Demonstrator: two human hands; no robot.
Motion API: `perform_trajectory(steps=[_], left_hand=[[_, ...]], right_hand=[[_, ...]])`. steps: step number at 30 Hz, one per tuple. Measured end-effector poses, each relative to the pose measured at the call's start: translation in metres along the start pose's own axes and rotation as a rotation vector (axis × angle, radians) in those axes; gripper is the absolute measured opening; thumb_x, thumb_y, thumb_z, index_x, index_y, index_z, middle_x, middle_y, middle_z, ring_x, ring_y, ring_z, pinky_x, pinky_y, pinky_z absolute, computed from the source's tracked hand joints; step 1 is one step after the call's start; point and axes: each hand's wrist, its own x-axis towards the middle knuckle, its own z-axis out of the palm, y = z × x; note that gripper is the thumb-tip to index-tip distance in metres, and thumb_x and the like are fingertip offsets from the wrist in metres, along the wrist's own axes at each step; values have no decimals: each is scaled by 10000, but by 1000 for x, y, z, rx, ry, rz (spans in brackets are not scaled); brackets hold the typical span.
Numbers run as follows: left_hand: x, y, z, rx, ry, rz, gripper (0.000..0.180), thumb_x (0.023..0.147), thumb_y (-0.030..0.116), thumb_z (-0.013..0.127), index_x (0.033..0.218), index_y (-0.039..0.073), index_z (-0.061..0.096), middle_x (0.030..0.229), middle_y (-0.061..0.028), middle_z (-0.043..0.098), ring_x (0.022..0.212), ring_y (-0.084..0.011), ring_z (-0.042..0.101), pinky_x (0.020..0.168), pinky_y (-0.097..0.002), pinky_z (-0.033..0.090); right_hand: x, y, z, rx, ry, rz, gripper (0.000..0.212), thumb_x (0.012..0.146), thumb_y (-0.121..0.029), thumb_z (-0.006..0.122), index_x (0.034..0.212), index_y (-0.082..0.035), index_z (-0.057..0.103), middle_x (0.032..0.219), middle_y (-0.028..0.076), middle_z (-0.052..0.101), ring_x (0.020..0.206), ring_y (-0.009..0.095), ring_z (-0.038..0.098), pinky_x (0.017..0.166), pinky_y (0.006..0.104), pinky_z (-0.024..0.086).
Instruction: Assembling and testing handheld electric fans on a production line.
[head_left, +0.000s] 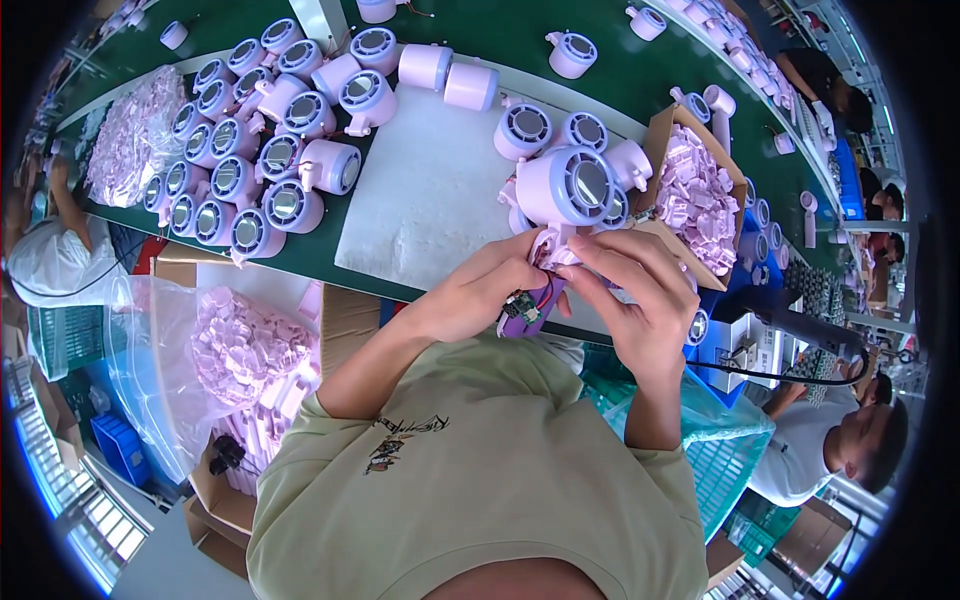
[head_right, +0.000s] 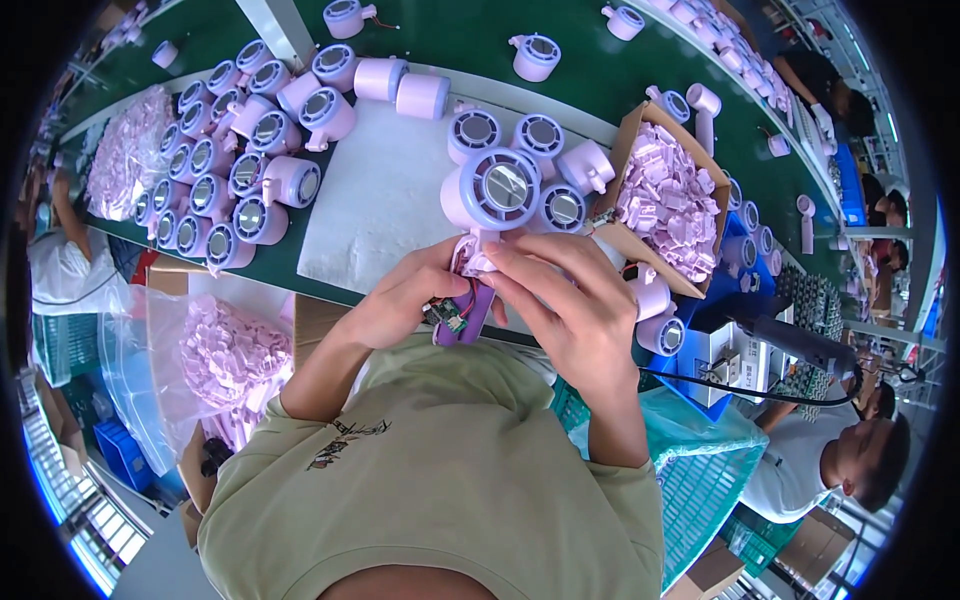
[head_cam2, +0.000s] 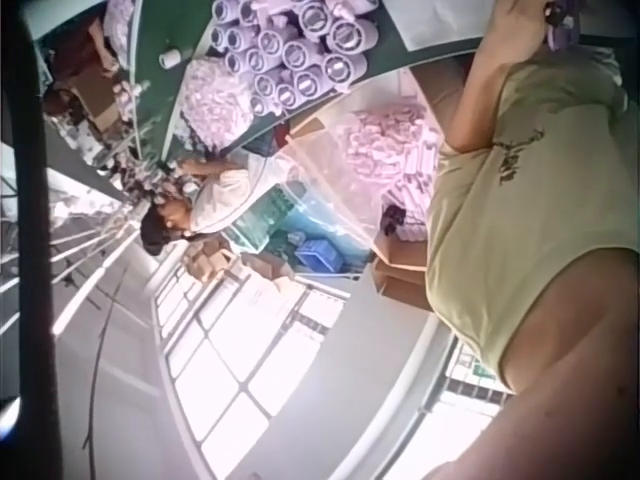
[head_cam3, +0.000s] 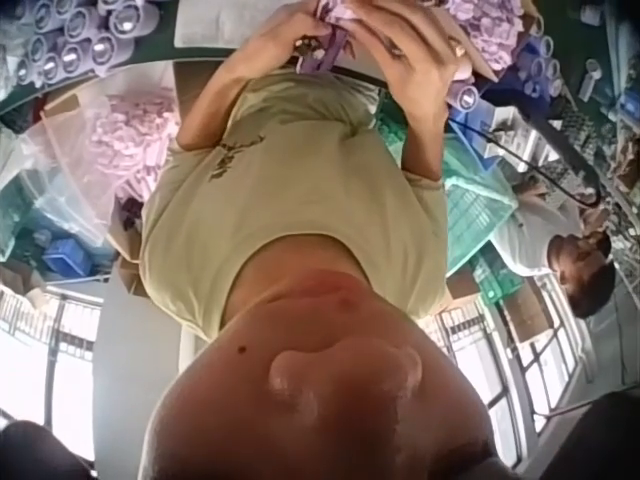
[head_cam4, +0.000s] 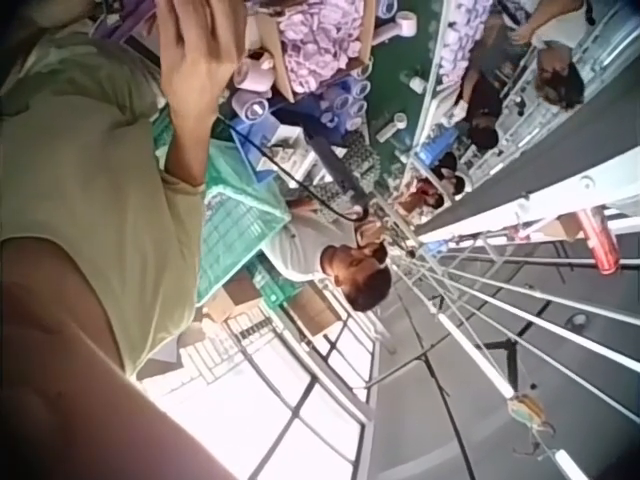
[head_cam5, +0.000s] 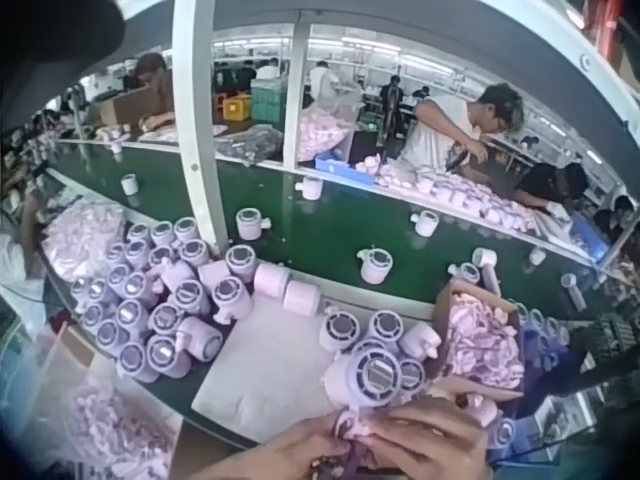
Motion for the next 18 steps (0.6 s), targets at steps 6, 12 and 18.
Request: perform_trajectory(steps=[6,12,18], left_hand=[[-2,3,6,-46,23,67,392,898,150,402,1224,-52,486,1015,-114,618,952,-187,607,893,-308,453],[-10,13,2,20,40,69,352,898,99,399,1202,-52,492,996,-99,608,936,-178,586,888,-304,451],[-14,11,2,60,3,9,397,882,118,412,1234,-48,491,1067,-96,601,995,-164,538,906,-292,421]], right_hand=[[-5,-4,5,-141,52,-184,341,629,16,823,960,-13,745,925,72,678,817,234,658,689,325,533],[-12,-4,17,-183,174,-254,365,620,22,821,975,-16,746,937,72,663,813,244,652,675,321,532],[-7,-11,9,-102,52,-184,351,647,40,807,988,-11,741,956,82,667,815,239,652,671,314,538]])
